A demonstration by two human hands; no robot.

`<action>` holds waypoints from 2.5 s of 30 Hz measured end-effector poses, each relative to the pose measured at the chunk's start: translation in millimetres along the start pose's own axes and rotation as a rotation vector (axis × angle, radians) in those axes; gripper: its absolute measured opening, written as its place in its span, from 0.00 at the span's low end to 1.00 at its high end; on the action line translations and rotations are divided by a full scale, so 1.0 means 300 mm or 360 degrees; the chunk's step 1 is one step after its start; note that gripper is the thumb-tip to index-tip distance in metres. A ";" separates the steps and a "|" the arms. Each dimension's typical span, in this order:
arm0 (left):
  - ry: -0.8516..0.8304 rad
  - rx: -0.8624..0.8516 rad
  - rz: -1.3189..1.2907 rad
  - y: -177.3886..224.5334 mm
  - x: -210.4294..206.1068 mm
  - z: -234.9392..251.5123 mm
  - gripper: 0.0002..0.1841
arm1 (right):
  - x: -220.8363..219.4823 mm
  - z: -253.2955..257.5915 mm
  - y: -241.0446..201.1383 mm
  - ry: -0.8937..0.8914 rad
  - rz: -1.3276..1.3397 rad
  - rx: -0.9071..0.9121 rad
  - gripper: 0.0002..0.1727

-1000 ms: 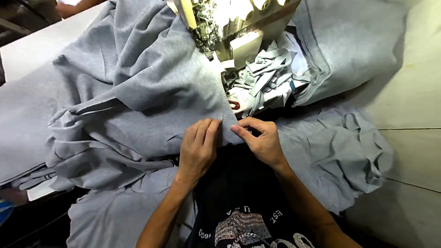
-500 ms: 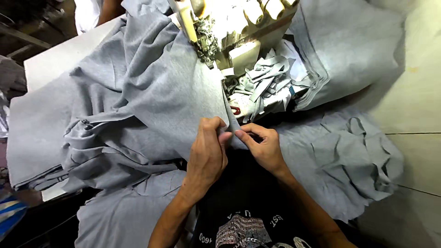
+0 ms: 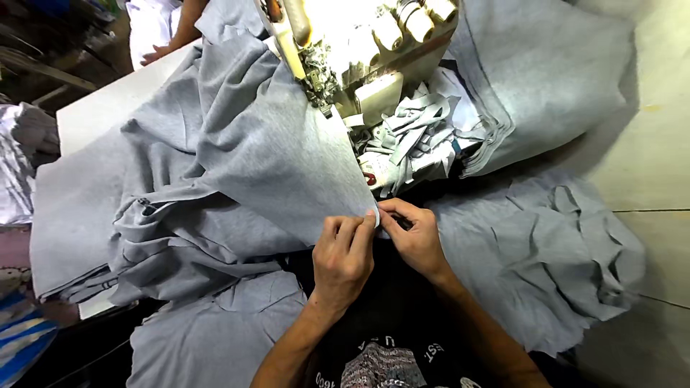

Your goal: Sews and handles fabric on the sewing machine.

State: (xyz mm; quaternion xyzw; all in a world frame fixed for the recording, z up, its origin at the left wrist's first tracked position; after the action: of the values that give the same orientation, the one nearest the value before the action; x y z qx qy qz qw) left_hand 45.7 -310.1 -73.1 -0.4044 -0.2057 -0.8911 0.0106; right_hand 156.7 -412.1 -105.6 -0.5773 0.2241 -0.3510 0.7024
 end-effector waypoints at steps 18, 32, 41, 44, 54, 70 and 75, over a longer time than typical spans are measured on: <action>0.0082 0.0036 0.0140 -0.034 -0.025 0.122 0.07 | -0.010 0.149 -0.039 -0.0015 -0.0094 -0.0034 0.09; 0.0089 -0.0029 0.0245 -0.058 -0.005 0.170 0.07 | -0.004 0.218 -0.055 -0.0193 0.0379 -0.0241 0.13; -0.0113 -0.0246 0.0436 -0.028 0.001 0.172 0.10 | 0.011 0.217 -0.078 -0.0251 0.0556 -0.0369 0.17; -0.0227 -0.0285 0.0405 -0.028 -0.013 0.167 0.08 | 0.002 0.218 -0.081 -0.0174 0.0374 -0.0336 0.13; 0.0014 0.0057 0.0422 -0.146 -0.105 0.137 0.38 | -0.045 0.216 -0.065 0.0088 -0.0003 -0.0020 0.18; -0.0298 0.0182 0.0286 -0.497 0.050 0.157 0.64 | -0.121 0.329 -0.039 0.0131 -0.0158 0.0183 0.15; -0.0353 0.0209 0.0089 -0.557 0.065 0.188 0.64 | -0.122 0.335 -0.033 0.0089 -0.0040 0.0132 0.17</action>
State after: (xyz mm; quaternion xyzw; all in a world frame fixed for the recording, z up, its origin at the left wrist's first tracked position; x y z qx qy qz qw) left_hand 42.1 -133.2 -85.5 -0.5044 -0.2523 -0.8249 0.0391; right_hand 202.8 -319.8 -75.9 -0.5404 0.2216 -0.3848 0.7147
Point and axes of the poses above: each hand's wrist, its own z-axis towards the middle knuckle, its own x-axis out of the back of the hand, y = z × x, the point moved 1 cm from there along z, towards the middle knuckle, and after that the axes turned 3 degrees about z, right-handed, at the moved point
